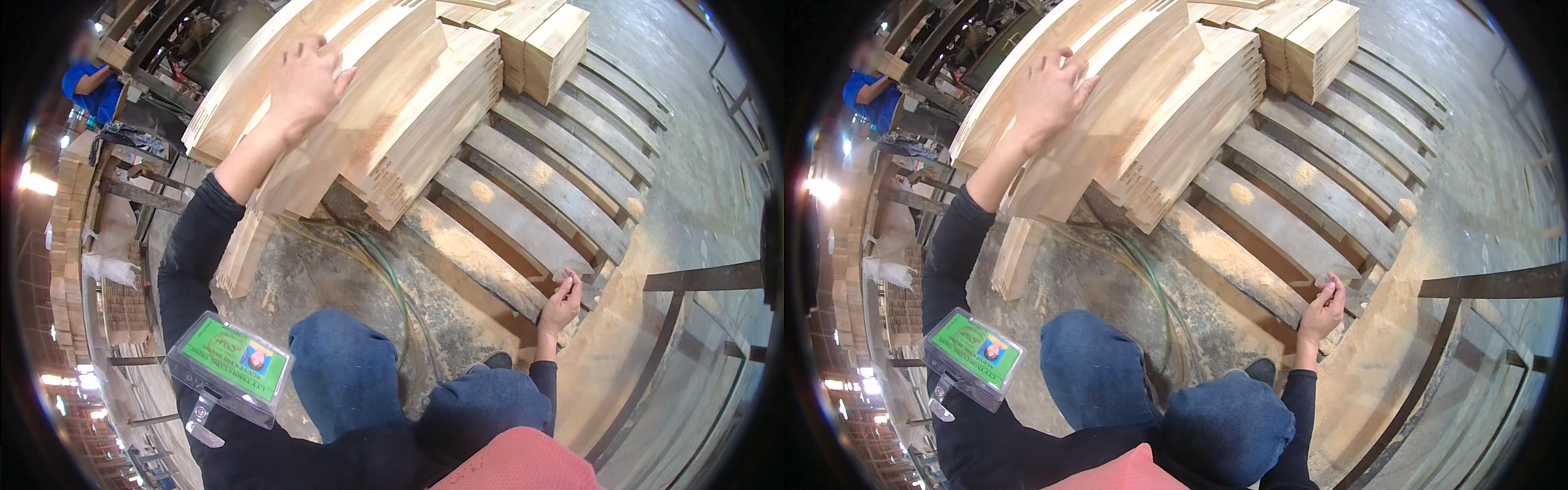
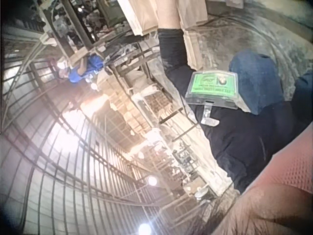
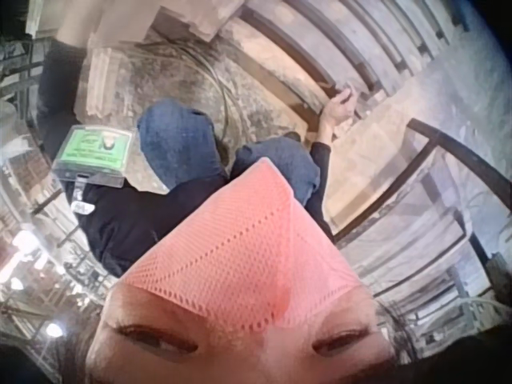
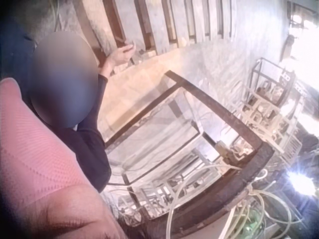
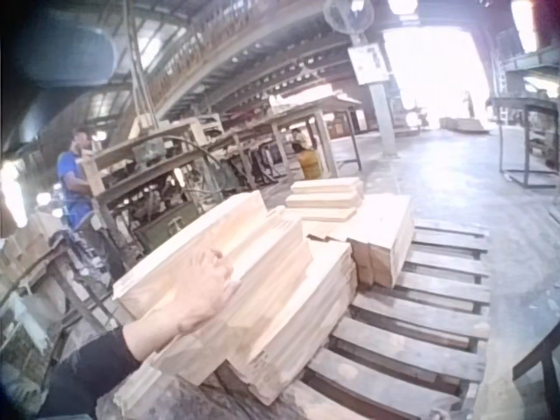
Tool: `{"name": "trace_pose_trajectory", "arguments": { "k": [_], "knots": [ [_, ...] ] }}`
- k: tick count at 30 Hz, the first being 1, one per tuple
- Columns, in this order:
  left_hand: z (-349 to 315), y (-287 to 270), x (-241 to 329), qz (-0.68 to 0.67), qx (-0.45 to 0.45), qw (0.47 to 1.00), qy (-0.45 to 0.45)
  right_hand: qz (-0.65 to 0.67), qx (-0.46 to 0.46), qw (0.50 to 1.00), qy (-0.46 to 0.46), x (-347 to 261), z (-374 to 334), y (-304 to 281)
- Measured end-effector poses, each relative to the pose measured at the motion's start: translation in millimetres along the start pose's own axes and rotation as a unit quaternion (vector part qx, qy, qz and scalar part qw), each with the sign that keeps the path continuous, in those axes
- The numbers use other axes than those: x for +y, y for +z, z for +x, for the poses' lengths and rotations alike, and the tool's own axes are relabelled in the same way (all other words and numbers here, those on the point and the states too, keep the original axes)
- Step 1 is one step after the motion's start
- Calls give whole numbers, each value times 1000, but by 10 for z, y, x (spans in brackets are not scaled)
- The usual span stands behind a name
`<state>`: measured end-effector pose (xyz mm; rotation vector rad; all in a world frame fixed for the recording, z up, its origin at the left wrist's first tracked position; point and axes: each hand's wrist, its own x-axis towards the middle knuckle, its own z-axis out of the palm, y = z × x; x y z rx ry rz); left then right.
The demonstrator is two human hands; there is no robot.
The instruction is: The person picks up pre-cut wooden slats with notches and stacks them on a pallet. They repeatedly lift, align, and place the pieces into a growing stack, occasionally adjusting the pile to keep it even.
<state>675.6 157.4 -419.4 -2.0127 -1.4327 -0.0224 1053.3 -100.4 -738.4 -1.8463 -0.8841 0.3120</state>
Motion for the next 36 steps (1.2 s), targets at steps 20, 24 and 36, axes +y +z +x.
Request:
{"name": "trace_pose_trajectory", "arguments": {
  "k": [20,24,36],
  "knots": [
    [-30,-71,335,-139,-115,976,-125,-3,-4,1000,-20,2,-19,24],
    [172,-112,347,-173,-189,960,-112,-9,9,1000,-28,30,6,-20],
    [233,-82,-230,-124,-191,971,-77,-19,-6,999,-29,44,5,-15]
  ]
}}
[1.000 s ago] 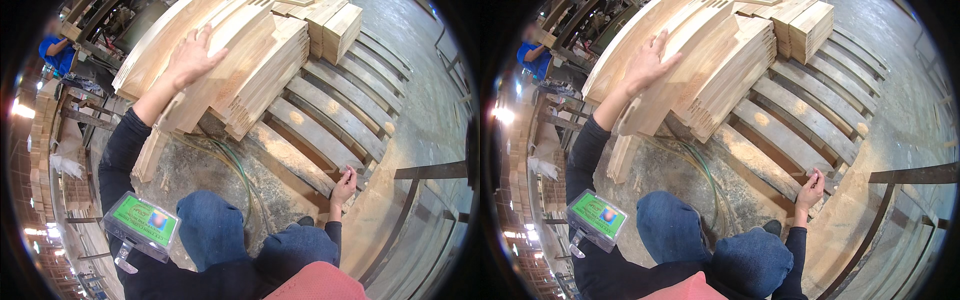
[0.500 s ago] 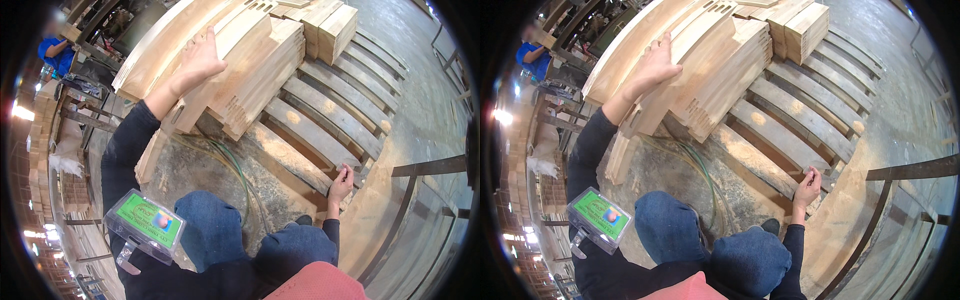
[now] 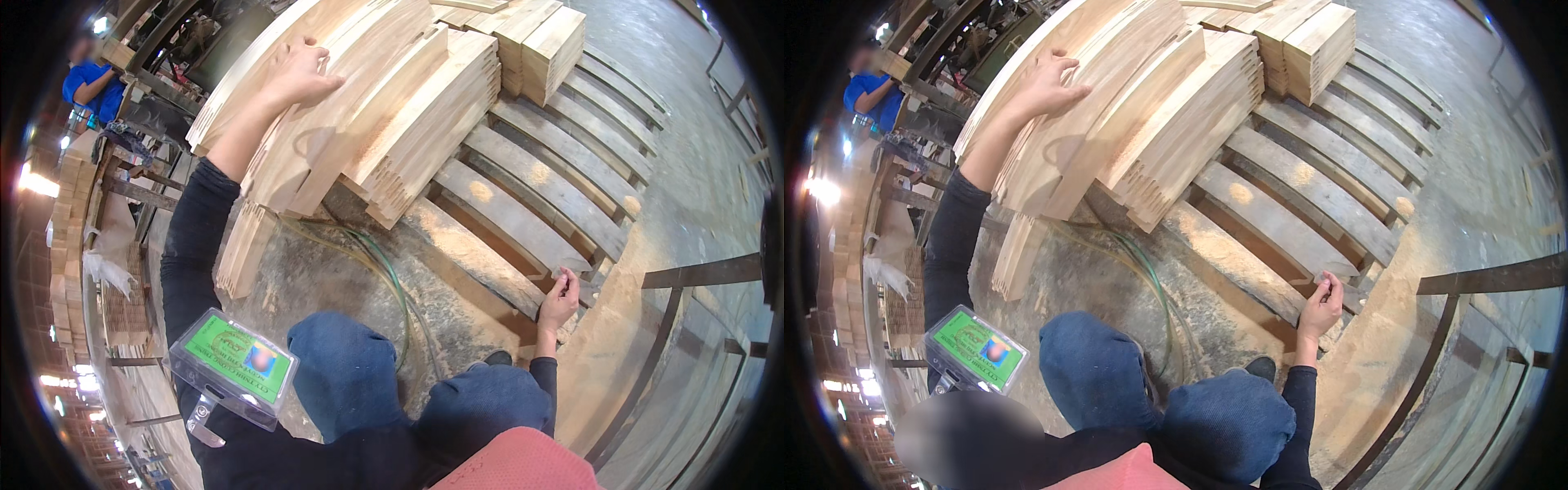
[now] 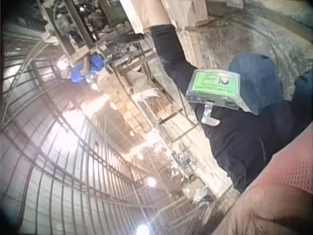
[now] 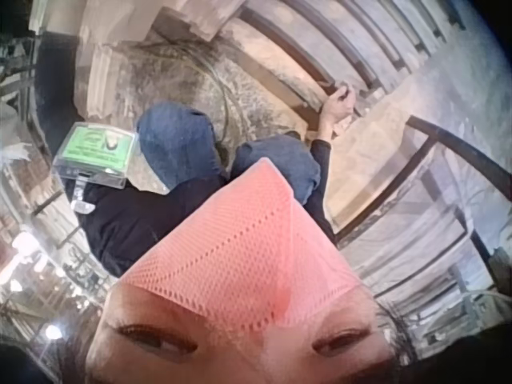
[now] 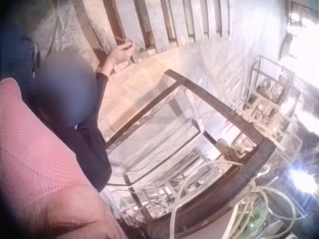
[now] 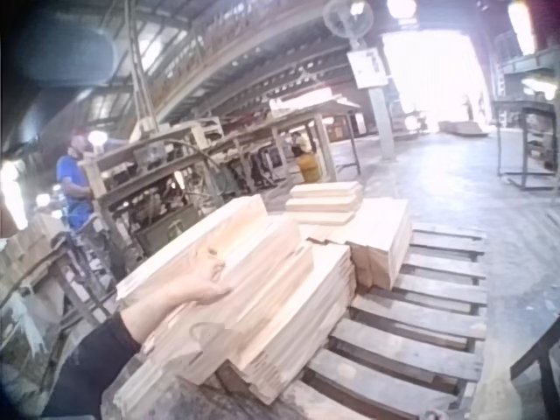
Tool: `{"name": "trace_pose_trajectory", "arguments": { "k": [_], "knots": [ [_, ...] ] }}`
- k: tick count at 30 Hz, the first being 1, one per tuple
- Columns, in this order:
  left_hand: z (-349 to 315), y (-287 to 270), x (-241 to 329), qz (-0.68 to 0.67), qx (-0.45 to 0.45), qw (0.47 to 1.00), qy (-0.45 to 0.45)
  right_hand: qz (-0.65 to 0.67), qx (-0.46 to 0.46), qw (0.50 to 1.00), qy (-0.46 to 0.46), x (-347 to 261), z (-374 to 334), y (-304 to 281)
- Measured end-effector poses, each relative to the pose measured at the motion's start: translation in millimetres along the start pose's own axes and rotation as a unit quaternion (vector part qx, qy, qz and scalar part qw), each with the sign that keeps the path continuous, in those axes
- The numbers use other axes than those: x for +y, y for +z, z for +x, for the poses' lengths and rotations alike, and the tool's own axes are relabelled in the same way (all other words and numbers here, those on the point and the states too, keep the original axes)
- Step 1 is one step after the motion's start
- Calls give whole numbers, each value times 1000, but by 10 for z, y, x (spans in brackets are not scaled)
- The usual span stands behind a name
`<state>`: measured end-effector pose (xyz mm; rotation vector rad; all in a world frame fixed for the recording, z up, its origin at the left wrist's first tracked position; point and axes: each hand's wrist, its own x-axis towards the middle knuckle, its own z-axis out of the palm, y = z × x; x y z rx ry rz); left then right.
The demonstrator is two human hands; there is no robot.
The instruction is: The person picks up pre-cut wooden slats with notches and stacks them on a pallet. They repeatedly lift, align, and place the pieces into a growing stack, occasionally adjusting the pile to keep it even.
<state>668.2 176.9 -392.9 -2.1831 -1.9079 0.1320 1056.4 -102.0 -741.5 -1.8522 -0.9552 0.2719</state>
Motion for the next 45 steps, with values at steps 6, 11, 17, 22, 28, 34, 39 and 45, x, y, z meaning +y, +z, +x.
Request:
{"name": "trace_pose_trajectory", "arguments": {
  "k": [6,11,17,22,28,34,39,45],
  "knots": [
    [-342,221,231,106,134,984,39,1,2,1000,-4,-8,-11,23],
    [-410,389,298,164,219,957,96,6,5,1000,-21,-28,-17,52],
    [-563,735,521,279,129,926,220,5,7,1000,-11,-13,-9,37],
    [-499,902,370,431,33,876,212,-2,6,1000,-12,-9,-3,29],
    [-402,1070,282,352,64,909,214,-2,3,1000,-25,-42,-19,53],
    [-577,829,434,285,133,937,153,-8,8,1000,-9,-12,-2,39],
    [-666,718,388,293,217,926,98,-9,6,1000,-15,-18,-13,50],
    [-654,599,294,213,234,948,43,-10,7,1000,-21,-22,-17,48]
  ]
}}
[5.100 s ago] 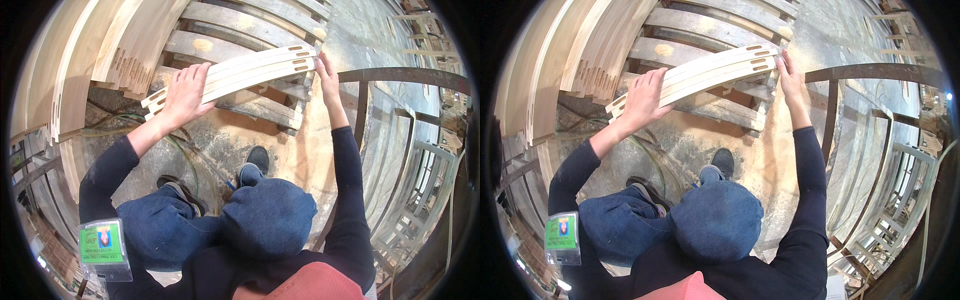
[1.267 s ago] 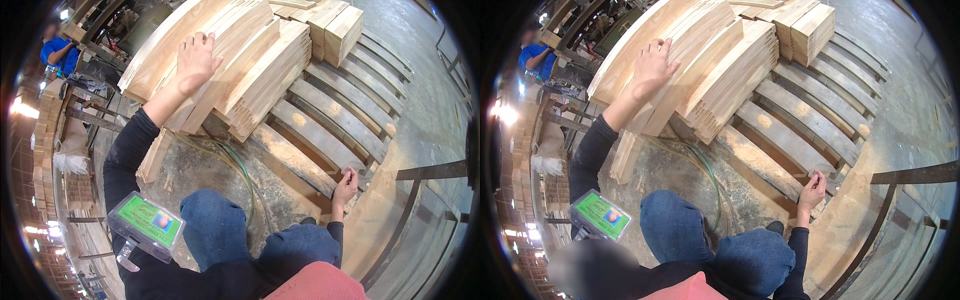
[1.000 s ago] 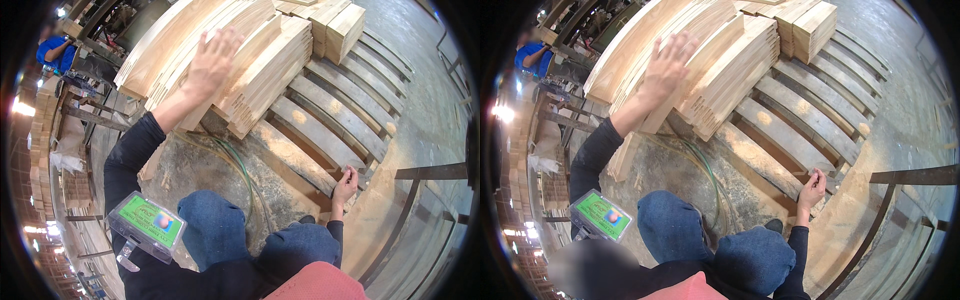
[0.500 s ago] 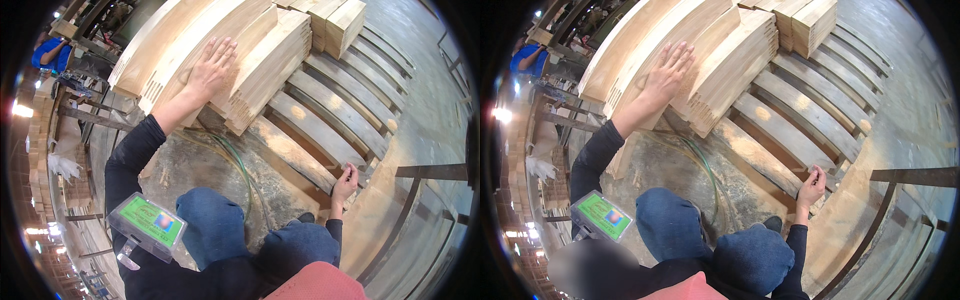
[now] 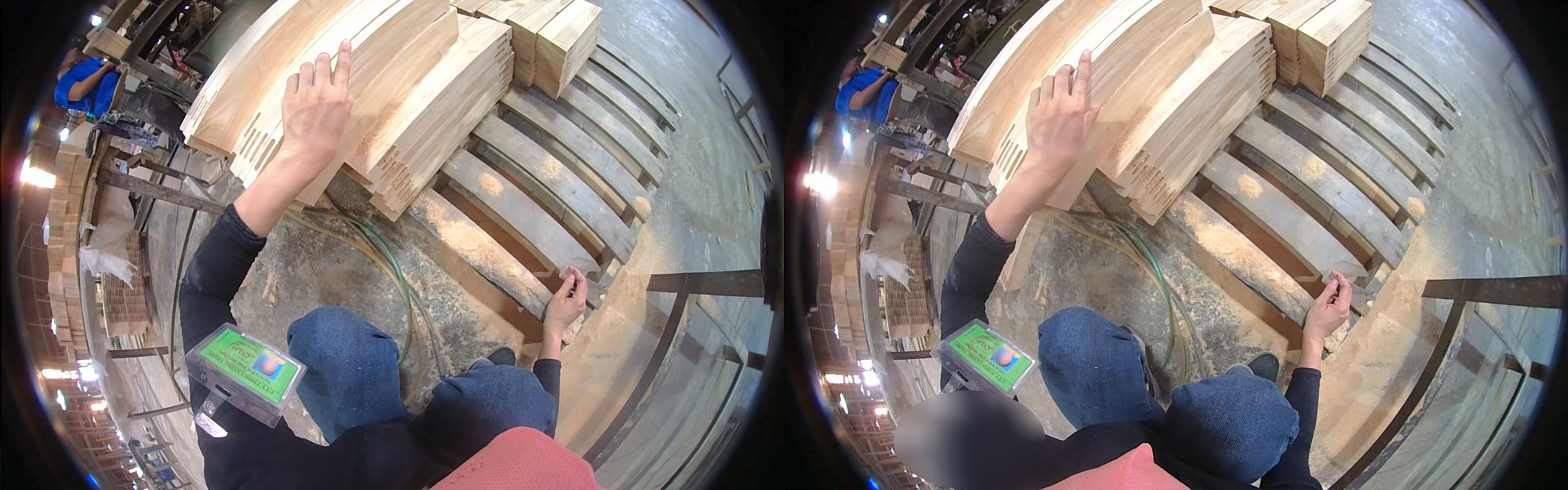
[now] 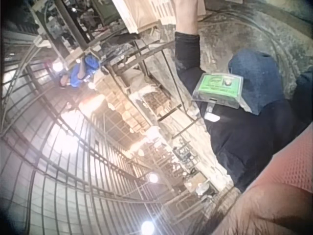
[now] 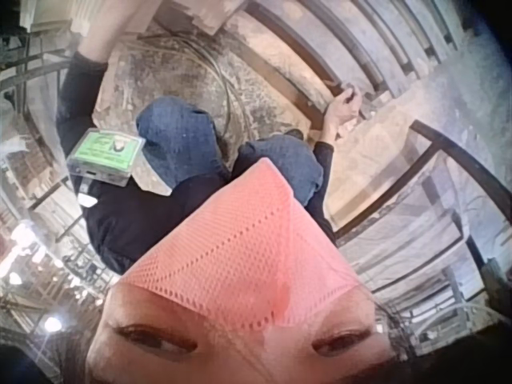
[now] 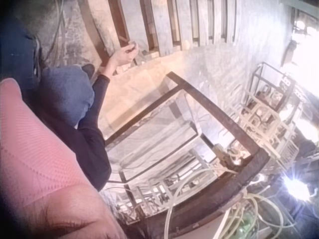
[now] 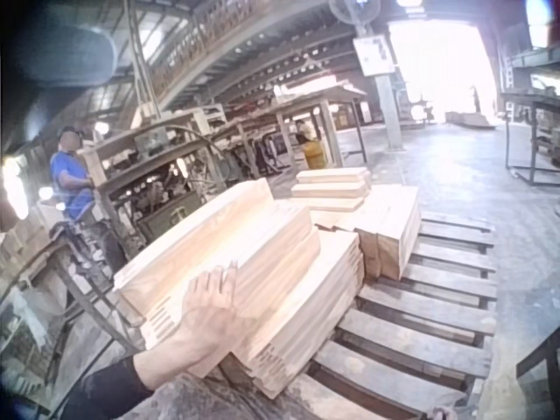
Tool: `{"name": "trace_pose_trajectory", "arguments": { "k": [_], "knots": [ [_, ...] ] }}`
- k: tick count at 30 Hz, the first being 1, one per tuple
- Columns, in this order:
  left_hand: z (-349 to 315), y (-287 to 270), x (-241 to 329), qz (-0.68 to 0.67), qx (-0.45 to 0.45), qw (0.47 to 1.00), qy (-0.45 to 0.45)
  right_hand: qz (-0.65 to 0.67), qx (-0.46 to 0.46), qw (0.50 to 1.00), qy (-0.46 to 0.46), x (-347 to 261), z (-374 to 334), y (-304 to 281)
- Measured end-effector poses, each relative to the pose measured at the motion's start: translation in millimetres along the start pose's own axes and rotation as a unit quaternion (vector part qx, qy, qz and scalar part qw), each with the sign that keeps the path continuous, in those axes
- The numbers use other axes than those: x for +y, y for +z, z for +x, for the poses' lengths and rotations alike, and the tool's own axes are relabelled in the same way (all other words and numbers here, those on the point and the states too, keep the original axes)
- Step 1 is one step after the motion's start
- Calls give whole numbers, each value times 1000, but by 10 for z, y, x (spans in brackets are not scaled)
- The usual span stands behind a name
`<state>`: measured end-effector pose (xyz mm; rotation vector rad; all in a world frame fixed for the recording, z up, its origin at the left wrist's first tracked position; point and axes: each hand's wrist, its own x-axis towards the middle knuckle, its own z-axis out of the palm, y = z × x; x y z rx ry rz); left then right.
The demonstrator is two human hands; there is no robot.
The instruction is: The person picks up pre-cut wooden slats with notches and stacks them on a pallet. They repeatedly lift, align, and place the pieces into a growing stack, occasionally adjusting the pile to keep it even.
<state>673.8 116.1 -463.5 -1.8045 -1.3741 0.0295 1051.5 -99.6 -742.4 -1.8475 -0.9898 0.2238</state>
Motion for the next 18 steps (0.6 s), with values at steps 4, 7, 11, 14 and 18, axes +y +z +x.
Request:
{"name": "trace_pose_trajectory", "arguments": {
  "k": [4,7,11,14,18],
  "knots": [
    [34,-97,-31,-34,6,999,-8,6,2,1000,6,11,2,1],
    [96,-173,-21,-122,-4,992,-26,8,4,1000,5,38,14,-4],
    [206,-266,-151,-206,-36,977,-39,3,-6,1000,4,12,-8,0],
    [293,-389,-332,-263,-25,961,-82,5,-4,1000,5,-4,9,-3],
    [487,-689,-710,-376,-11,920,-110,1,6,1000,-4,-2,13,-22]
  ]
}}
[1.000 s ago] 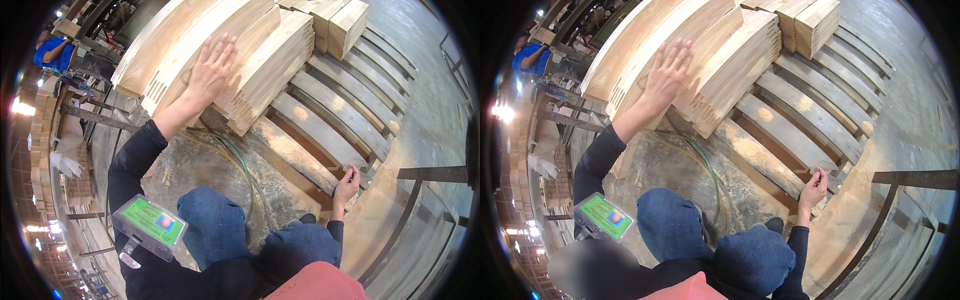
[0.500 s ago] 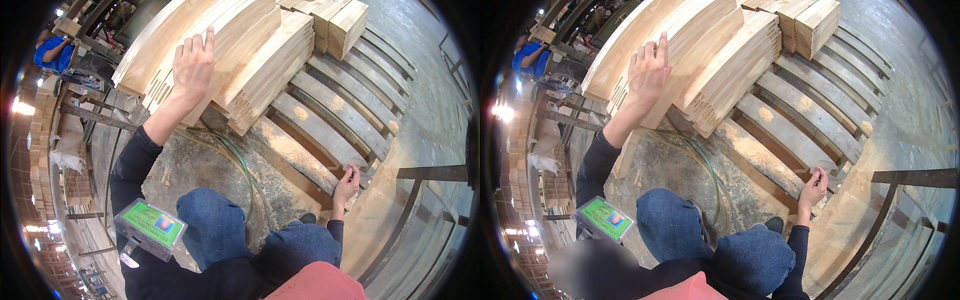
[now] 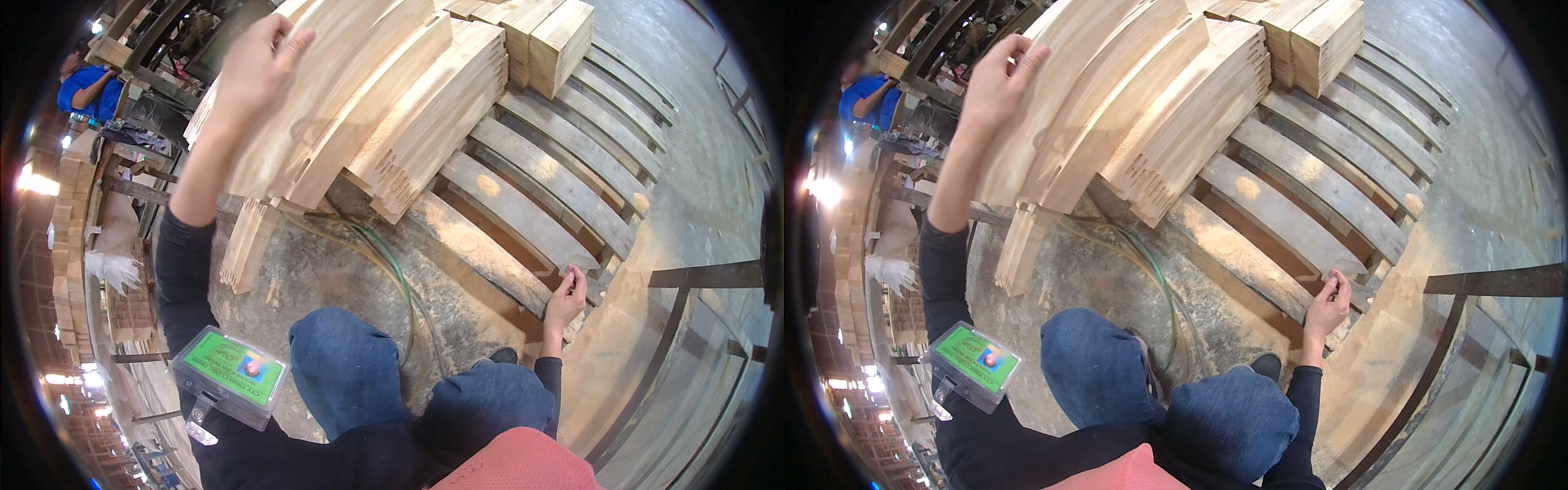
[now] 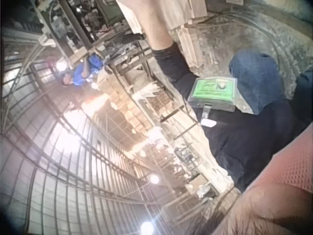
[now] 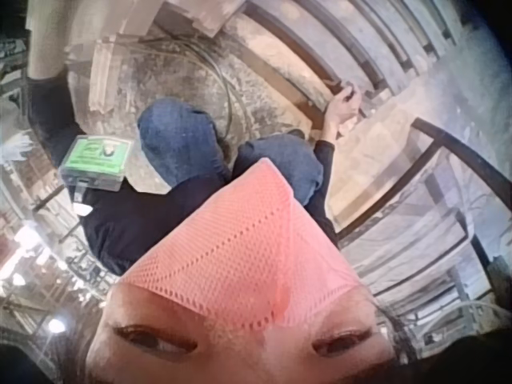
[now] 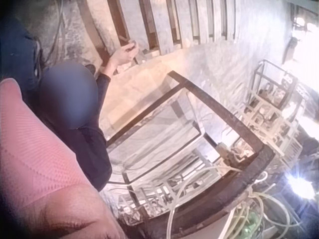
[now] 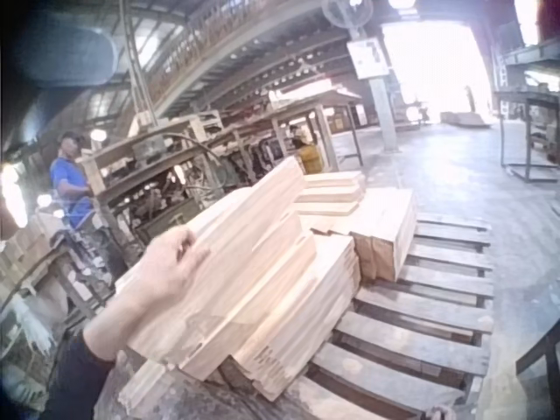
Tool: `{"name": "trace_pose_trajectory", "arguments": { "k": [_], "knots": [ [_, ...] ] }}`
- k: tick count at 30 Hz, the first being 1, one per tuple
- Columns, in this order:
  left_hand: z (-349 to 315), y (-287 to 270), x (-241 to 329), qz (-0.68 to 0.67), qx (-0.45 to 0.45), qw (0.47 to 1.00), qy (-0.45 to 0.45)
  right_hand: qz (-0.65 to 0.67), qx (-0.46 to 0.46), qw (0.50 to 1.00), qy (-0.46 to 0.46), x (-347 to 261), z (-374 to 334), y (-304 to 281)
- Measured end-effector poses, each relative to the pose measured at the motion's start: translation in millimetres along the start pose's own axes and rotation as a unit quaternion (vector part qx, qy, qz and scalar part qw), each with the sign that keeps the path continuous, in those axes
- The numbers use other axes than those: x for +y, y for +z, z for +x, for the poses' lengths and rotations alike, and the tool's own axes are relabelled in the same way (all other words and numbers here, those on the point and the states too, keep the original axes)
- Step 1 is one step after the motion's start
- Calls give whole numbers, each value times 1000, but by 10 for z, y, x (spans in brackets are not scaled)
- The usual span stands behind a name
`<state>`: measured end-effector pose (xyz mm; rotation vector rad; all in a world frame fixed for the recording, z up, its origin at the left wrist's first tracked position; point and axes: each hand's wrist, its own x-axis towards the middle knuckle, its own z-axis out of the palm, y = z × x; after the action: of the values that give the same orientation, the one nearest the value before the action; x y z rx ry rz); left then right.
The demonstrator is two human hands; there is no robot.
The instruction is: The person picks up pre-cut wooden slats with notches and stacks them on a pallet. They repeatedly lift, align, and place the pieces into a growing stack, occasionally adjusting the pile to keep it even.
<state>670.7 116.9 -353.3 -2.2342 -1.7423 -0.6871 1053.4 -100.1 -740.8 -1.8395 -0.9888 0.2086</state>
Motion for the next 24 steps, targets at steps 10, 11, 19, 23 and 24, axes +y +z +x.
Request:
{"name": "trace_pose_trajectory", "arguments": {
  "k": [10,11,19,23,24],
  "knots": [
    [401,43,-581,61,-20,998,-13,-4,-8,1000,16,-6,2,-14],
    [383,87,-618,73,-10,997,-17,3,-9,1000,15,-8,-1,-8],
    [266,282,-724,231,104,965,65,6,-3,1000,11,-13,13,-2],
    [209,255,-686,247,99,959,93,0,-17,999,30,-11,5,-5],
    [204,251,-673,251,95,959,93,5,-9,1000,17,-8,4,11]
  ]
}}
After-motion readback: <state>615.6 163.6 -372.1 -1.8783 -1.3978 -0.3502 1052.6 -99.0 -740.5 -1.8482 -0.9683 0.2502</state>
